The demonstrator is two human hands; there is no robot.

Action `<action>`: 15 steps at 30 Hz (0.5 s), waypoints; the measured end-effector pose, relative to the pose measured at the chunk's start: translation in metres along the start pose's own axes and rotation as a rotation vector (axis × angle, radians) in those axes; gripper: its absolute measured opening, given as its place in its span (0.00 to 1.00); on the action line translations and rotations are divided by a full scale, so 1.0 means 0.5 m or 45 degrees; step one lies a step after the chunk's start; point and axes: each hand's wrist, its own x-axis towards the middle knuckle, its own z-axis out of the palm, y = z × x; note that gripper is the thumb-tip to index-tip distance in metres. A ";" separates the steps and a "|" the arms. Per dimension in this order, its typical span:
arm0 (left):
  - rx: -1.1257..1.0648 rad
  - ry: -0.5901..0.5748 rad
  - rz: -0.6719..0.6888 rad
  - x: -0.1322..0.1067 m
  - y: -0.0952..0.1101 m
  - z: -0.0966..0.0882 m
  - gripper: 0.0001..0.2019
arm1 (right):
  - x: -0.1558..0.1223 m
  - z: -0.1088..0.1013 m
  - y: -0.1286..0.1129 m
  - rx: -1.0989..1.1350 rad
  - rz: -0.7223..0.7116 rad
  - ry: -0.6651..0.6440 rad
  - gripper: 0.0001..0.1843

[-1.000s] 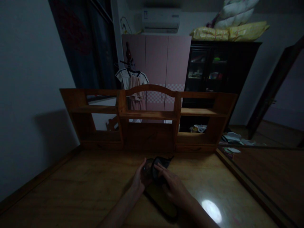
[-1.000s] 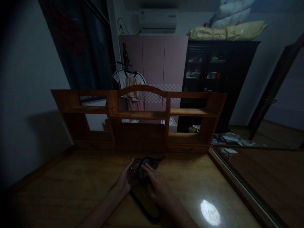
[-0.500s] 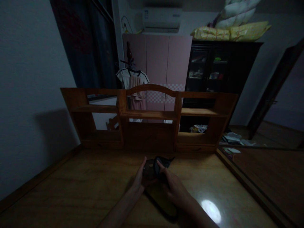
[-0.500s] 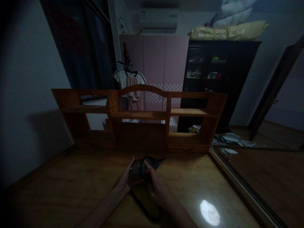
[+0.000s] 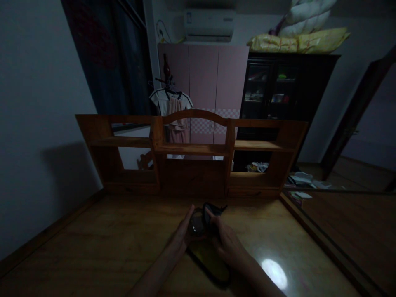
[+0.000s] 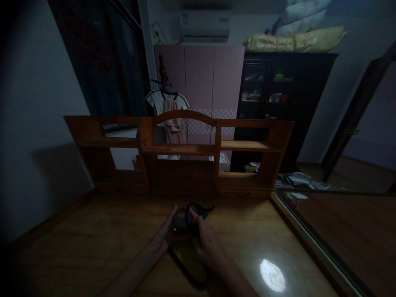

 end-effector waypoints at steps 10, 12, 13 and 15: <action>-0.041 -0.012 0.015 0.002 -0.004 -0.002 0.27 | 0.004 0.005 0.014 -0.012 -0.050 -0.011 0.47; -0.052 0.002 0.010 0.002 -0.004 -0.002 0.27 | 0.007 0.005 0.011 -0.007 -0.085 -0.016 0.48; -0.056 0.006 0.012 0.003 -0.004 -0.002 0.27 | 0.008 0.005 0.010 -0.006 -0.095 -0.017 0.48; -0.059 0.003 0.003 0.003 -0.003 -0.001 0.27 | 0.008 0.005 0.008 -0.009 -0.099 -0.016 0.48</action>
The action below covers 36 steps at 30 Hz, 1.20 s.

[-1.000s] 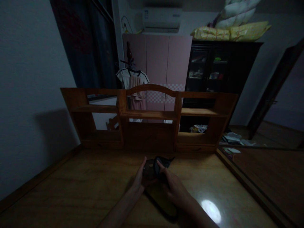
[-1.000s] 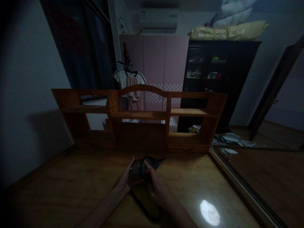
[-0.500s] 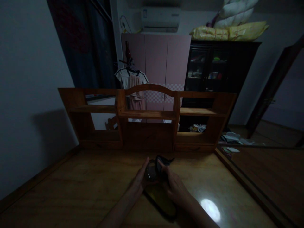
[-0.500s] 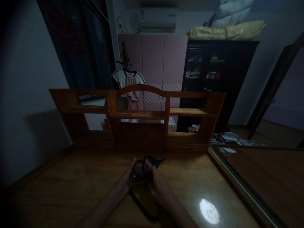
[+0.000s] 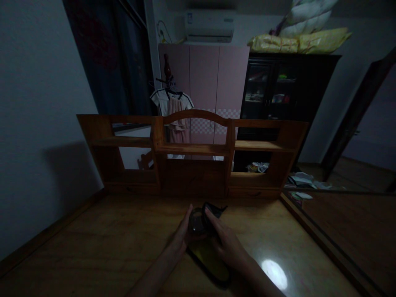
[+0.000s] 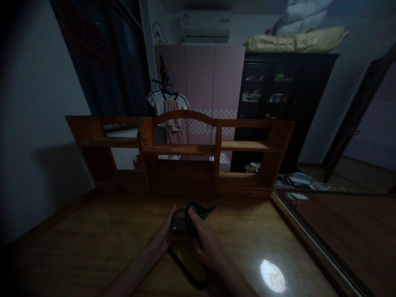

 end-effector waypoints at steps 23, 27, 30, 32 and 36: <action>-0.153 -0.028 -0.013 -0.009 0.006 -0.002 0.18 | -0.010 0.014 0.017 0.021 0.095 -0.008 0.48; -0.124 -0.065 -0.038 -0.007 0.009 -0.004 0.19 | -0.008 0.016 0.021 0.031 0.081 -0.004 0.49; -0.111 -0.084 -0.055 -0.007 0.011 -0.003 0.20 | -0.009 0.017 0.024 0.029 0.085 0.006 0.49; -0.100 -0.094 -0.056 -0.008 0.012 -0.001 0.21 | -0.010 0.018 0.027 0.032 0.097 0.006 0.49; -0.083 -0.092 -0.048 -0.008 0.010 -0.001 0.22 | -0.012 0.020 0.030 0.041 0.089 0.011 0.49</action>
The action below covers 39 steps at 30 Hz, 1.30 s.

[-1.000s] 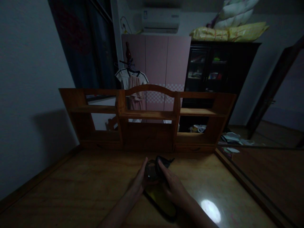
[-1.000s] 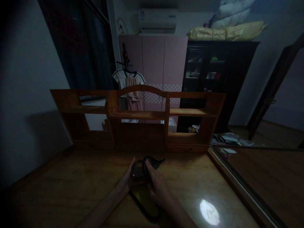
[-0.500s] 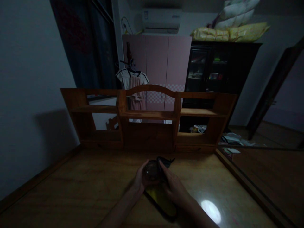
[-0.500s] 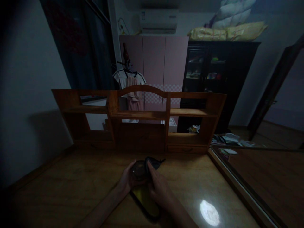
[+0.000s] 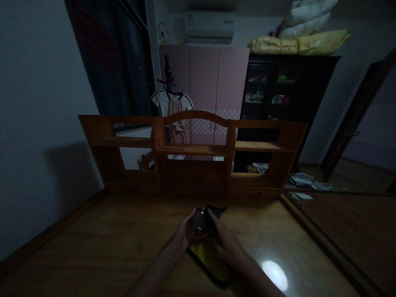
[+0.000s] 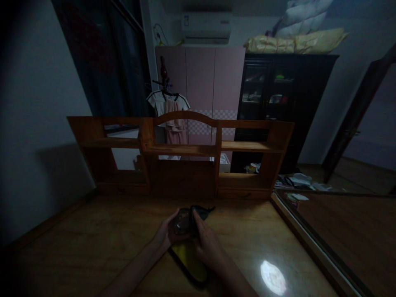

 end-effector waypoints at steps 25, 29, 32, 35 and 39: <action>0.062 0.007 0.020 0.009 -0.010 -0.003 0.22 | -0.002 0.000 0.004 -0.022 0.011 0.006 0.47; 0.088 0.006 0.043 0.016 -0.015 -0.010 0.24 | -0.003 0.003 0.009 -0.012 0.025 0.001 0.48; 0.106 -0.016 0.048 0.017 -0.016 -0.012 0.24 | -0.002 0.002 0.007 -0.004 0.038 -0.002 0.47; 0.102 -0.005 0.043 0.018 -0.016 -0.012 0.23 | -0.001 -0.001 0.001 0.005 0.036 0.000 0.46; 0.091 0.001 0.027 0.022 -0.017 -0.014 0.23 | 0.000 -0.003 -0.003 0.008 0.033 -0.002 0.47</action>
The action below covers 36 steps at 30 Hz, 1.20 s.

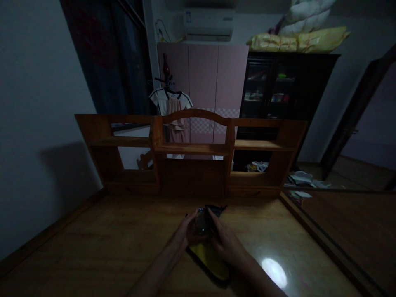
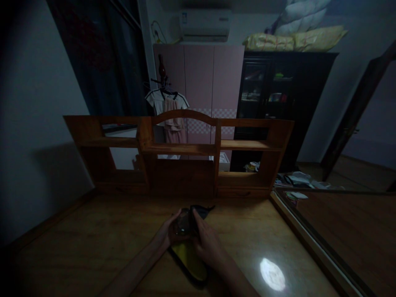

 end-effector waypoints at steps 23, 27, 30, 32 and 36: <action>0.028 -0.013 0.066 -0.005 -0.001 0.005 0.21 | -0.001 0.001 0.008 -0.034 -0.005 0.005 0.49; 0.040 0.008 0.051 -0.004 -0.001 0.003 0.22 | 0.001 -0.001 0.001 -0.023 0.001 0.005 0.48; 0.045 -0.012 0.064 0.000 -0.004 0.000 0.22 | 0.002 -0.003 -0.004 -0.001 0.003 0.005 0.47; 0.043 -0.025 0.060 0.002 -0.005 -0.002 0.23 | 0.001 -0.003 -0.004 0.004 -0.003 0.000 0.47; 0.041 -0.019 0.068 0.003 -0.006 -0.002 0.23 | 0.000 -0.001 0.001 -0.019 -0.002 0.000 0.47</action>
